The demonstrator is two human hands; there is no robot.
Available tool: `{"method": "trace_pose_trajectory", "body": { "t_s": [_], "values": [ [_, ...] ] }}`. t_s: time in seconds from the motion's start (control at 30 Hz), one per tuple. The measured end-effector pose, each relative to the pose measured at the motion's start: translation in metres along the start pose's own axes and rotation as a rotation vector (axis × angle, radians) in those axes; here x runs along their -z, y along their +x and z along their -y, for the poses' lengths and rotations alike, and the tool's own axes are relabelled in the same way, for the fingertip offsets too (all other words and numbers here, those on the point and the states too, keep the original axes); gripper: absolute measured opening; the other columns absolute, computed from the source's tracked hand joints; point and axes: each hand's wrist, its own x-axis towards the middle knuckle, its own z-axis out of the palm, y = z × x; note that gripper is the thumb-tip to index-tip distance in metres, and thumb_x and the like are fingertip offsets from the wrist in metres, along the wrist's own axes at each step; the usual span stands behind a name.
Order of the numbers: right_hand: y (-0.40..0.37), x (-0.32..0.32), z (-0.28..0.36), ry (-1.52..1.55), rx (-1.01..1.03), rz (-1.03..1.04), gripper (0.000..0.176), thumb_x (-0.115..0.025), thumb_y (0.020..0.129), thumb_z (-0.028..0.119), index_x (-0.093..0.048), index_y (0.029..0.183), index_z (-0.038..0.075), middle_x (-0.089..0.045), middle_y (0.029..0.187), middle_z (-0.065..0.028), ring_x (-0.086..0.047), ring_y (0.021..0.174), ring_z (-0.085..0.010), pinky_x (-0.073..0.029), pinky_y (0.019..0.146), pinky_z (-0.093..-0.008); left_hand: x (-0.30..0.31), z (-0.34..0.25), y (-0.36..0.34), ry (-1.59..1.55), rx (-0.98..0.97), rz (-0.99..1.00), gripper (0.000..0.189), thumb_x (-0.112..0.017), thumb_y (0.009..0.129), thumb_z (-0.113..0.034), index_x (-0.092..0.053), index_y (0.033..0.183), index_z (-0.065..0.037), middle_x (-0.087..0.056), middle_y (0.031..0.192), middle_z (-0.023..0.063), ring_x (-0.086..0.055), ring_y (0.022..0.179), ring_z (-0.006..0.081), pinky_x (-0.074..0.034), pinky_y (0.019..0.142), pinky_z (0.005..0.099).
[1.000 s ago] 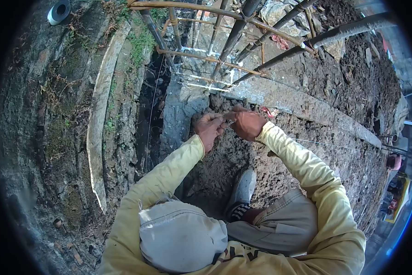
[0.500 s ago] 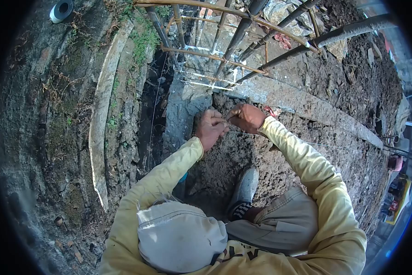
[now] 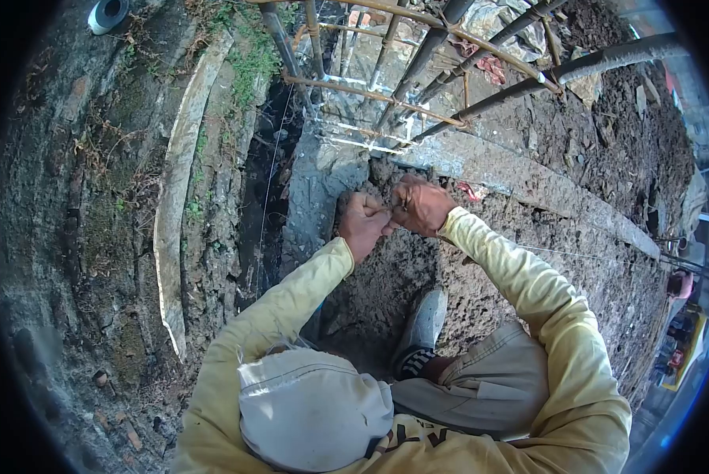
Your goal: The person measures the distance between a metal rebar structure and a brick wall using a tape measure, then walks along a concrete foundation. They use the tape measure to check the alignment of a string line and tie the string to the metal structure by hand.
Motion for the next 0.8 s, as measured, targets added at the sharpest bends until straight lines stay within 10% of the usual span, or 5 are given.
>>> {"method": "trace_pose_trajectory", "body": {
  "t_s": [0.3, 0.57, 0.8],
  "values": [
    [0.02, -0.009, -0.02, 1.033, -0.218, -0.01, 0.008, -0.063, 0.078, 0.011, -0.059, 0.082, 0.004, -0.059, 0.077, -0.0009, -0.052, 0.07, -0.01, -0.045, 0.066, -0.0253, 0.002, -0.006, 0.01, -0.299, 0.118, 0.044, 0.02, -0.057, 0.089, -0.006, -0.056, 0.108, -0.004, -0.062, 0.09, 0.0041, -0.06, 0.076, 0.0098, -0.05, 0.066, 0.0218],
    [0.048, -0.01, -0.026, 0.275, 0.049, -0.089, 0.011, -0.054, 0.083, 0.012, -0.061, 0.089, 0.005, -0.061, 0.083, -0.0042, -0.055, 0.074, -0.0104, -0.045, 0.07, -0.0255, 0.016, -0.001, 0.015, -0.375, 0.112, 0.072, 0.017, -0.058, 0.09, -0.01, -0.057, 0.106, -0.005, -0.062, 0.09, 0.0035, -0.059, 0.078, 0.0099, -0.05, 0.067, 0.0224],
    [0.052, -0.026, -0.019, 0.889, -0.158, -0.213, 0.009, -0.058, 0.088, 0.009, -0.058, 0.094, 0.003, -0.058, 0.083, 0.0009, -0.051, 0.075, -0.0081, -0.044, 0.07, -0.0247, 0.019, -0.014, 0.02, -0.369, 0.178, -0.018, 0.013, -0.059, 0.091, -0.015, -0.054, 0.1, -0.008, -0.062, 0.091, 0.0032, -0.061, 0.082, 0.0127, -0.05, 0.072, 0.0259]
  ]
}}
